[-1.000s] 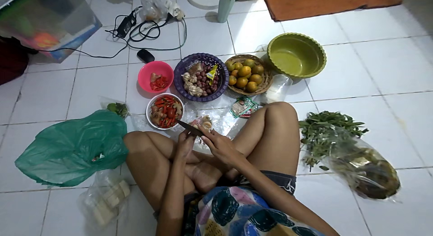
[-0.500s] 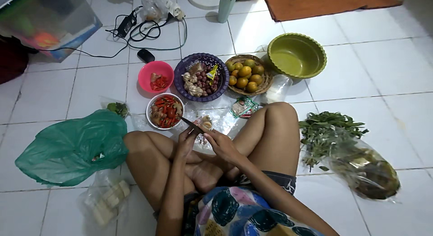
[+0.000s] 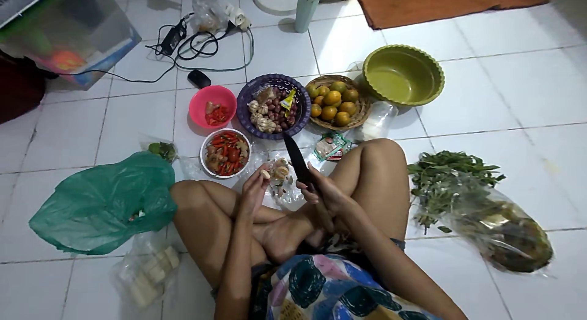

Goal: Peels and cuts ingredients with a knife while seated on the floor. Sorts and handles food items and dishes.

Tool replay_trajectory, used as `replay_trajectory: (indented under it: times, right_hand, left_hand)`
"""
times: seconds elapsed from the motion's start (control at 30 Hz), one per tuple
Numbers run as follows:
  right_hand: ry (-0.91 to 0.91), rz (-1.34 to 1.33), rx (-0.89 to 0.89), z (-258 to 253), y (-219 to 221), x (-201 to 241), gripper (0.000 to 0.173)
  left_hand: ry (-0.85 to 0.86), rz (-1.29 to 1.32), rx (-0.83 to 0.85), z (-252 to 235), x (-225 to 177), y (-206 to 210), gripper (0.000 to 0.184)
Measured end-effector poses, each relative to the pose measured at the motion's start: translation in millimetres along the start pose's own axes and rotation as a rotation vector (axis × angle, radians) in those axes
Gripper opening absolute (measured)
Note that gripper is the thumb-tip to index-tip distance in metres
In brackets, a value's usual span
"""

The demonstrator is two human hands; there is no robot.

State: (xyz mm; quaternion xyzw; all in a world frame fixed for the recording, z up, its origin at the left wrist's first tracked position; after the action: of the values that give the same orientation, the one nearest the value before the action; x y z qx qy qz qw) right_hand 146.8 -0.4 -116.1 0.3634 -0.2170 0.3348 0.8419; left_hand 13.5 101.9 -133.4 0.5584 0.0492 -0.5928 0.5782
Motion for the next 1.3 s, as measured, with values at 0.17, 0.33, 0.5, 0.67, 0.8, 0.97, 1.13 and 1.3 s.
replay_trajectory:
  times: [0.17,0.33,0.5,0.67,0.8,0.97,1.13,1.3]
  right_hand:
    - [-0.033,-0.162,0.191,-8.9,-25.1,-8.1,0.055]
    - [0.02,-0.193,0.207,-16.7,-21.5,-11.6,0.057]
    - [0.03,-0.205,0.22,-19.3,-23.0,-15.5,0.056]
    - [0.018,-0.206,0.217,-20.1,-23.5,-15.2,0.057]
    - [0.023,-0.177,0.225,-18.3,-22.5,-15.1,0.06]
    - [-0.024,0.008,0.178,-19.1,-24.1,-11.5,0.032]
    - [-0.023,-0.014,0.148,-20.4,-20.3,-9.4,0.024]
    - [-0.063,-0.008,0.117,-22.4,-23.1,-8.2,0.024]
  left_hand:
    - [-0.031,0.072,-0.29,-16.5,-24.3,-24.1,0.029]
    - [0.08,-0.128,-0.472,-56.3,-100.8,-57.9,0.026]
    - [0.162,-0.435,-0.458,-85.7,-176.8,-56.6,0.053]
    - [0.081,-0.828,-0.482,-87.0,-170.9,-71.8,0.046]
    - [0.103,-1.01,-0.491,-67.0,-143.8,-67.6,0.031]
    - [0.149,-1.267,-0.33,-70.7,-112.2,-38.5,0.025]
    - [0.207,-1.522,-0.137,-99.4,-98.1,19.3,0.035]
    - [0.235,-1.645,-0.102,-133.4,-96.4,66.1,0.032]
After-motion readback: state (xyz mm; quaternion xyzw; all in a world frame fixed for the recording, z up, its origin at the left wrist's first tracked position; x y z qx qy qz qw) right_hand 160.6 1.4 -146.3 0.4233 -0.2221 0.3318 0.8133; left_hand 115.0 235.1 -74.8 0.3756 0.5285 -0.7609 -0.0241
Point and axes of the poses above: each hand's wrist, its own z-axis away from the middle knuckle, its own y-axis out of the palm, x = y × z, the point moved 9 cm from there along -z, towards the middle knuckle, and after that the axes turned 5 degrees about -y, right-handed, at the moved point
